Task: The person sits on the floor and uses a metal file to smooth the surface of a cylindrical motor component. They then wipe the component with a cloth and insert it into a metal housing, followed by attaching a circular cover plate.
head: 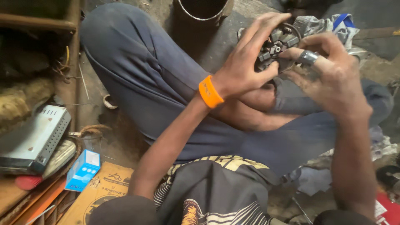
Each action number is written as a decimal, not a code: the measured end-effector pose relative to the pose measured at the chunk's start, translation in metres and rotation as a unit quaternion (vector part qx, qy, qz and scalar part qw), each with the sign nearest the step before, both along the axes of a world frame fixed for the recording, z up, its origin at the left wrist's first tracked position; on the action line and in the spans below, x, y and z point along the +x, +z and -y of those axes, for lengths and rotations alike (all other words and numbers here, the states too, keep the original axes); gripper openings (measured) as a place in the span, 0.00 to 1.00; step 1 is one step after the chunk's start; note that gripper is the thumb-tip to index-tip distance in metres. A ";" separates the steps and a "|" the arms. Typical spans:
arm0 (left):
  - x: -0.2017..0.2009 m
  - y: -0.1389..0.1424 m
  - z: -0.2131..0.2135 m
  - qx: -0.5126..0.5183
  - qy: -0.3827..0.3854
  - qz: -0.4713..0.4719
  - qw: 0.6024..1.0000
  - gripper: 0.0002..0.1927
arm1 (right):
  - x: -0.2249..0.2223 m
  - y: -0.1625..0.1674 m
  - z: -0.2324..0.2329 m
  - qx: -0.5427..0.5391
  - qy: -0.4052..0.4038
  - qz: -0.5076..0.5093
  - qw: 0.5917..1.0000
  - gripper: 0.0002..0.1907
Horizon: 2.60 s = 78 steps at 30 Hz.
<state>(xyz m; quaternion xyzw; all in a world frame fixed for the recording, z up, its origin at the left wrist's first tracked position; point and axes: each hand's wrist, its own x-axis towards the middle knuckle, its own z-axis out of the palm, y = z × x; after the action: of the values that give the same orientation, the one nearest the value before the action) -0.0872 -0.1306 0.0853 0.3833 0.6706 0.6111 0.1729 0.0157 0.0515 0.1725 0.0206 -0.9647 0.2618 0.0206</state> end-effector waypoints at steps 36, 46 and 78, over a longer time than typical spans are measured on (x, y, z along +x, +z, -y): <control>-0.018 0.052 0.003 -0.123 -0.011 -0.261 0.957 0.11 | 0.033 -0.039 -0.001 -0.074 -0.067 -0.053 0.994 0.23; -0.005 0.043 0.008 -0.138 0.043 -0.217 0.965 0.12 | 0.038 -0.050 0.006 -0.076 -0.063 -0.046 0.994 0.21; -0.048 0.030 0.020 -0.061 -0.107 -0.145 0.982 0.16 | 0.018 -0.021 0.008 -0.001 -0.048 0.011 0.999 0.27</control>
<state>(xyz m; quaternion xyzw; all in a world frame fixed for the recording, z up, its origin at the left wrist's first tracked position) -0.1348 -0.1504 0.1151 0.5262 0.6795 0.4853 0.1612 0.0341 0.0431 0.1516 -0.0289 -0.9644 0.2618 0.0224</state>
